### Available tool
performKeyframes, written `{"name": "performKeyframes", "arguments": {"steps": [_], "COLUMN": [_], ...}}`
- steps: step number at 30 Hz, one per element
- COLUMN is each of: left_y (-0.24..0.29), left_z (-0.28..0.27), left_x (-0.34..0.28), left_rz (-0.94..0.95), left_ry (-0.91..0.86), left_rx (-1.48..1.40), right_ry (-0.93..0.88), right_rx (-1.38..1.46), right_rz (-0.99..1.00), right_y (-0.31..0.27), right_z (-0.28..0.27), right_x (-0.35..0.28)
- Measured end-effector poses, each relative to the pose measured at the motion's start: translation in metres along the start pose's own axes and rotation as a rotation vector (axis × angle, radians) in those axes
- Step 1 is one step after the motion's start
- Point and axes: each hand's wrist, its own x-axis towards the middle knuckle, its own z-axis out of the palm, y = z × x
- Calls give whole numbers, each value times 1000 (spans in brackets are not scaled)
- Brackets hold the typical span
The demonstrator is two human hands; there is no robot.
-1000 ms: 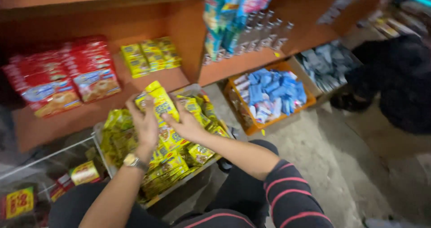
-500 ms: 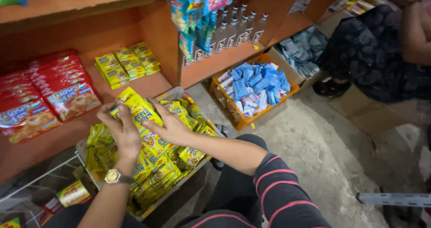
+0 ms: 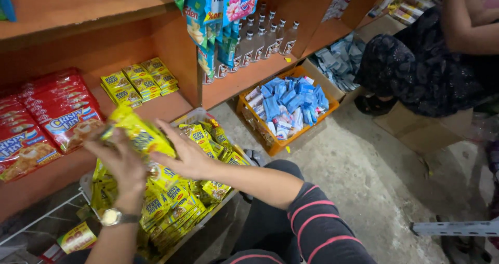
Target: Organize and stock packets of seasoning on the grocery store shelves.
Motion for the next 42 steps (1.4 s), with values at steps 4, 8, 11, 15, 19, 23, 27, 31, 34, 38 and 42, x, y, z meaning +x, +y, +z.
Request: {"name": "performKeyframes", "arguments": {"steps": [4,8,11,15,19,23,27,31,34,38,42], "left_y": [-22,-8,22,27,23,8,-40,-13,7,102,113], "left_z": [-12,-14,-17,-24,-15,-6,10,25,13,-33,-49], "left_x": [10,14,21,13,2,2,-22,-22,-29,-20,-51], "left_rz": [34,61,7,124,112,0,12,-466,-227,-73,-154], "left_ry": [58,52,41,-45,-80,-63,-61,-270,-336,-497,-1073], "left_rx": [-107,-141,-126,157,226,185,-284,347,625,798,898], "right_ry": [-104,-81,-93,-88,-66,-40,-9,-125,-161,-99,72], "right_rx": [16,144,142,101,263,343,175,586,705,1118,864], "right_rz": [19,-71,-23,19,44,28,24,327,382,645,610], "right_y": [3,15,14,9,15,29,66,63,118,133,165], "right_z": [10,21,20,17,26,29,32,11,12,11,38], "right_x": [-10,-11,-7,-5,-17,-6,-8,-1,2,36,92]}}
